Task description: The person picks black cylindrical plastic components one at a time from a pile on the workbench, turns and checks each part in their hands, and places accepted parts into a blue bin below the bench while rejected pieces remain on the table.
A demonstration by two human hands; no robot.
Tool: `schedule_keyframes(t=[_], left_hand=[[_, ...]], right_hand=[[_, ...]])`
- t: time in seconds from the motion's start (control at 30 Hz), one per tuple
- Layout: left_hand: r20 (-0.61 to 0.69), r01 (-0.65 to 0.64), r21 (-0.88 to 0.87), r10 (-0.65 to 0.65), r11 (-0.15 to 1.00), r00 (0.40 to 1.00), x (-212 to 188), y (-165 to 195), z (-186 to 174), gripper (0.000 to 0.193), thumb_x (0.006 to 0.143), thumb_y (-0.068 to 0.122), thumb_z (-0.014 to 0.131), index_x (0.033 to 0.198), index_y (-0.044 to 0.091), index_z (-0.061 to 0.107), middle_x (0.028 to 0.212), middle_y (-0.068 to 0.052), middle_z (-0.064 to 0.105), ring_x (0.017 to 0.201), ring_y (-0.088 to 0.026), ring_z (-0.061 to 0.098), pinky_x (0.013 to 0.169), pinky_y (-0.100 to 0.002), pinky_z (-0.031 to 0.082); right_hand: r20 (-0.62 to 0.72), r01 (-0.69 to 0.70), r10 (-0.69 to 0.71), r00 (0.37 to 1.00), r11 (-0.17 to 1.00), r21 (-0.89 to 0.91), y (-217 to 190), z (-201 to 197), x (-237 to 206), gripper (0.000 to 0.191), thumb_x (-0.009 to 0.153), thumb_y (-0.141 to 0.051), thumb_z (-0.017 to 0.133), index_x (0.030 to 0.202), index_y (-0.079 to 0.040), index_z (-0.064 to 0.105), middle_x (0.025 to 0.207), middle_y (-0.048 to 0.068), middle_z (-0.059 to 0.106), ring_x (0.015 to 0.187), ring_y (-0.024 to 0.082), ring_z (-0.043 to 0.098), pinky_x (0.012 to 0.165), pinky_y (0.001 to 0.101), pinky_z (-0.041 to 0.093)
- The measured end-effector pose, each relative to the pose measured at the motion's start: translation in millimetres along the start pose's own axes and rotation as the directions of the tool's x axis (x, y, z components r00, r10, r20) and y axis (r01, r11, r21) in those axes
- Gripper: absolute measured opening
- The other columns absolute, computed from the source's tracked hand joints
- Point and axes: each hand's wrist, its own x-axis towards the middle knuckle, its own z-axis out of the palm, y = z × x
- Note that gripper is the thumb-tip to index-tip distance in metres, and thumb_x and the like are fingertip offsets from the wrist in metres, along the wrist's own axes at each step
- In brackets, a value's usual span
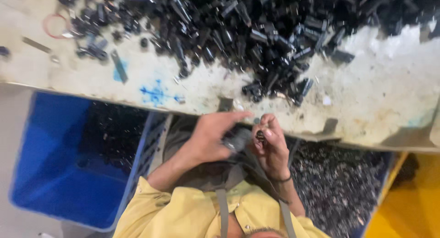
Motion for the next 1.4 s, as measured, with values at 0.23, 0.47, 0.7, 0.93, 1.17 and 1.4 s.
schedule_keyframes(t=[0.23, 0.47, 0.7, 0.93, 1.17, 1.4], left_hand=[[0.020, 0.061, -0.193, -0.058, 0.979, 0.998, -8, 0, 43, 0.041, 0.074, 0.005, 0.080, 0.112, 0.008, 0.065, 0.101, -0.010, 0.071, 0.091, -0.029, 0.073, 0.080, -0.036, 0.057], [-0.017, 0.069, -0.119, -0.071, 0.990, 0.997, -19, -9, 45, 0.038, 0.081, 0.005, 0.084, 0.111, 0.009, 0.061, 0.090, -0.008, 0.065, 0.081, -0.028, 0.066, 0.069, -0.035, 0.052], [0.206, 0.295, -0.159, -0.261, 0.942, 0.943, -21, -5, 37, 0.079, 0.078, 0.011, 0.073, 0.151, 0.006, 0.043, 0.079, -0.009, 0.061, 0.068, -0.027, 0.064, 0.066, -0.036, 0.051], [0.287, 0.067, -0.174, -0.015, 0.982, 0.958, -28, -10, 38, 0.095, 0.075, 0.016, 0.077, 0.159, 0.008, 0.034, 0.091, -0.005, 0.070, 0.080, -0.026, 0.072, 0.069, -0.035, 0.057], [0.343, -0.084, -0.048, 0.096, 0.995, 0.934, -25, -5, 24, 0.116, 0.061, 0.025, 0.083, 0.161, 0.006, 0.027, 0.086, -0.003, 0.065, 0.076, -0.025, 0.068, 0.065, -0.037, 0.052], [0.467, -0.130, 0.179, 0.032, 0.975, 0.883, -30, -9, -2, 0.121, 0.053, 0.022, 0.085, 0.160, 0.004, 0.029, 0.077, -0.002, 0.063, 0.068, -0.024, 0.065, 0.064, -0.039, 0.052]], right_hand=[[-0.142, 0.245, -0.387, 0.911, 0.786, -0.567, 19, -22, -20, 0.029, 0.113, -0.029, 0.069, 0.112, -0.002, 0.058, 0.096, 0.002, 0.062, 0.083, 0.005, 0.055, 0.075, 0.0206, 0.043], [-0.284, -0.052, -0.022, 0.959, 0.966, -0.251, 15, -18, -31, 0.035, 0.107, -0.023, 0.068, 0.132, 0.001, 0.067, 0.100, 0.006, 0.071, 0.066, 0.006, 0.054, 0.057, 0.0206, 0.041], [0.358, 0.507, -0.518, 0.777, 0.179, -0.843, -21, 1, -16, 0.026, 0.102, -0.006, 0.075, 0.124, -0.012, 0.063, 0.108, 0.011, 0.073, 0.087, 0.022, 0.075, 0.071, 0.0284, 0.055], [0.530, 0.560, -0.213, 0.821, 0.120, -0.820, -28, -3, -15, 0.013, 0.085, -0.006, 0.085, 0.096, -0.005, 0.077, 0.097, 0.013, 0.073, 0.073, 0.023, 0.069, 0.064, 0.0321, 0.051], [0.572, 0.648, -0.322, 0.754, 0.221, -0.729, -17, 3, -9, 0.021, 0.082, -0.004, 0.085, 0.100, -0.005, 0.075, 0.087, 0.009, 0.065, 0.073, 0.021, 0.067, 0.066, 0.0339, 0.054], [0.646, 0.640, 0.089, 0.758, 0.086, -0.763, -15, -1, 5, 0.025, 0.076, -0.008, 0.082, 0.101, -0.006, 0.082, 0.075, 0.004, 0.061, 0.065, 0.022, 0.062, 0.061, 0.0359, 0.047]])
